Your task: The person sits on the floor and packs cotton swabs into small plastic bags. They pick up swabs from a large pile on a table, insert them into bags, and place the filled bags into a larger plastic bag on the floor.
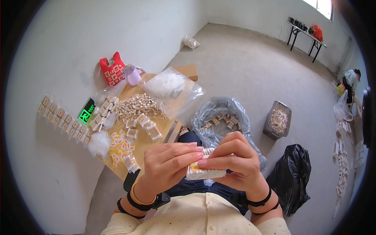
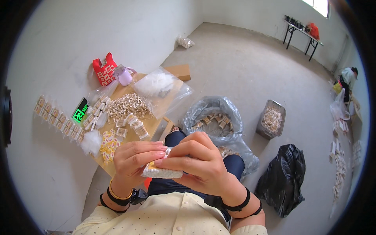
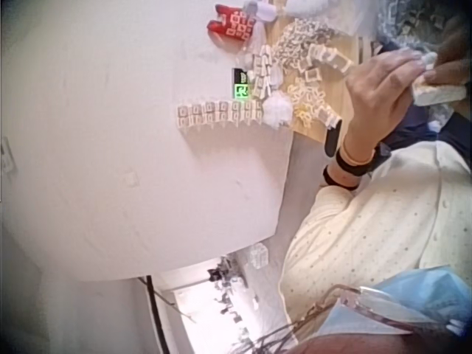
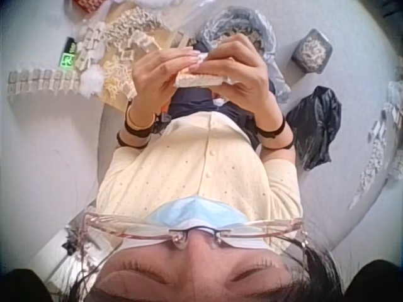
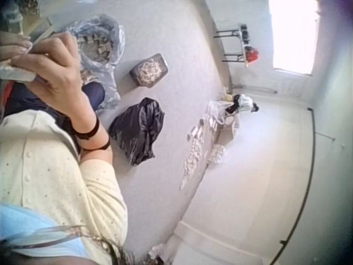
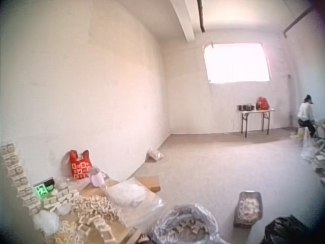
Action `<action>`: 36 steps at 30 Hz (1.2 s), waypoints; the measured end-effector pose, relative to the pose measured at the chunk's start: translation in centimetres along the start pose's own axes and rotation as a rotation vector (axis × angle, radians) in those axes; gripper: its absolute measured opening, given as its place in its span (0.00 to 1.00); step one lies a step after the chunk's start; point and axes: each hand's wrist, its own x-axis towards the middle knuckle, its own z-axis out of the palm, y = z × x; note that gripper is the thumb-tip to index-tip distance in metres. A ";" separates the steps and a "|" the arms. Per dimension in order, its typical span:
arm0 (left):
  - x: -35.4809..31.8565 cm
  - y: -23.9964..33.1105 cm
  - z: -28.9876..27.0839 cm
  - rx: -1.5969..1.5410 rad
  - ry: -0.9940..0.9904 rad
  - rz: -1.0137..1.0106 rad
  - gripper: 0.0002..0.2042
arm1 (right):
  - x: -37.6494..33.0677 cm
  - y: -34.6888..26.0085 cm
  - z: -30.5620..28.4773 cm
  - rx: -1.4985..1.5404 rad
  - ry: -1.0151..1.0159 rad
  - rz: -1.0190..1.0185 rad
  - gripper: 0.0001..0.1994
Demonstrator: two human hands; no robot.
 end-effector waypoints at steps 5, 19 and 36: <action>-0.3 -0.5 0.0 -0.053 0.009 -0.015 0.16 | -0.1 0.2 0.2 -0.007 -0.014 -0.007 0.19; -0.1 1.3 -0.5 -0.005 0.077 0.023 0.14 | -0.2 0.2 -0.1 -0.020 0.004 -0.008 0.17; -0.6 2.5 -1.0 0.169 0.085 0.144 0.16 | -1.1 -0.3 -0.3 -0.185 0.094 -0.237 0.17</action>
